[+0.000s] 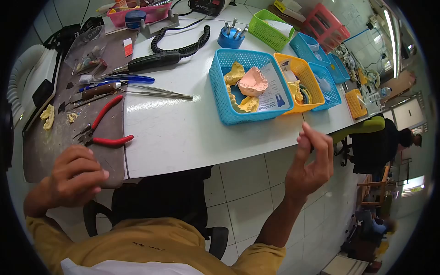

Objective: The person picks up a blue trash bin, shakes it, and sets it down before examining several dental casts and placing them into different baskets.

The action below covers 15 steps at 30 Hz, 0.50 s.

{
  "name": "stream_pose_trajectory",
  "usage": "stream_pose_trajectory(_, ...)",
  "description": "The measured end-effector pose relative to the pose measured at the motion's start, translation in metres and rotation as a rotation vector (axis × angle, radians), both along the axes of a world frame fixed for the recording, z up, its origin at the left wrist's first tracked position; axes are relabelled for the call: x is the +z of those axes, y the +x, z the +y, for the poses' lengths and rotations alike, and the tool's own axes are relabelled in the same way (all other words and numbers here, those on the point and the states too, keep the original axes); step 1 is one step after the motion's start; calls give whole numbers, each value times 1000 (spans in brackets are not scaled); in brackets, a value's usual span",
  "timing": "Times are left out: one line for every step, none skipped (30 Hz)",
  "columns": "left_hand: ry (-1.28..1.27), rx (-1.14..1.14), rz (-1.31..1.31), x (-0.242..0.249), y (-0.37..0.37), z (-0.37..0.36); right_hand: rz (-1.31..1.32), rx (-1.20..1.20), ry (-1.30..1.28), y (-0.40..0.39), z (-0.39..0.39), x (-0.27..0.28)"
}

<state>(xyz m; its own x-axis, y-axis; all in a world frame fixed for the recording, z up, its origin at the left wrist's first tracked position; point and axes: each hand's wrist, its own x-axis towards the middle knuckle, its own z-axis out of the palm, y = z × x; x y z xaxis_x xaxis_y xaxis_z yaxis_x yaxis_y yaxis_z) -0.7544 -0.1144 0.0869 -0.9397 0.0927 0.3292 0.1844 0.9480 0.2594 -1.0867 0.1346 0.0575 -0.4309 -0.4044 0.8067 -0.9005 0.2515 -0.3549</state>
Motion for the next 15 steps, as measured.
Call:
stream_pose_trajectory(5, -1, 2, -3, -3, -6, 78, 81, 107, -8, -18, 19)
stream_pose_trajectory(-152, 27, 74, -9, -8, -13, 153, 164, 213, -15, -36, 34)
stream_pose_trajectory(-311, 56, 146, -14, -12, -19, 113, 206, 334, -17, -52, 47)
stream_pose_trajectory(-311, 58, 147, -15, -14, -24, 75, 247, 454, -20, -67, 56)
stream_pose_trajectory(-307, 71, 116, -16, -16, -29, 78, 248, 452, -26, -80, 59)
stream_pose_trajectory(-303, 84, 84, -16, -18, -33, 113, 244, 596, -33, -92, 60)
stream_pose_trajectory(-303, 87, 85, -17, -19, -38, 147, 240, 740, -38, -102, 60)
stream_pose_trajectory(-328, 65, 98, -19, -20, -43, 137, 254, 759, -41, -110, 57)
stream_pose_trajectory(-347, 49, 110, -21, -20, -46, 134, 264, 766, -39, -112, 56)
stream_pose_trajectory(-359, 42, 116, -22, -21, -48, 106, 294, 818, -38, -118, 58)
stream_pose_trajectory(-365, 65, 124, -23, -21, -52, 88, 324, 864, -38, -126, 62)
stream_pose_trajectory(-348, 47, 130, -25, -21, -56, 103, 338, 863, -36, -132, 64)
stream_pose_trajectory(-328, 27, 133, -28, -21, -58, 66, 300, 885, -31, -134, 64)
stream_pose_trajectory(-329, 41, 133, -29, -22, -62, 27, 260, 905, -27, -135, 64)
stream_pose_trajectory(-296, 64, 146, -29, -23, -65, -12, 215, 924, -24, -136, 65)
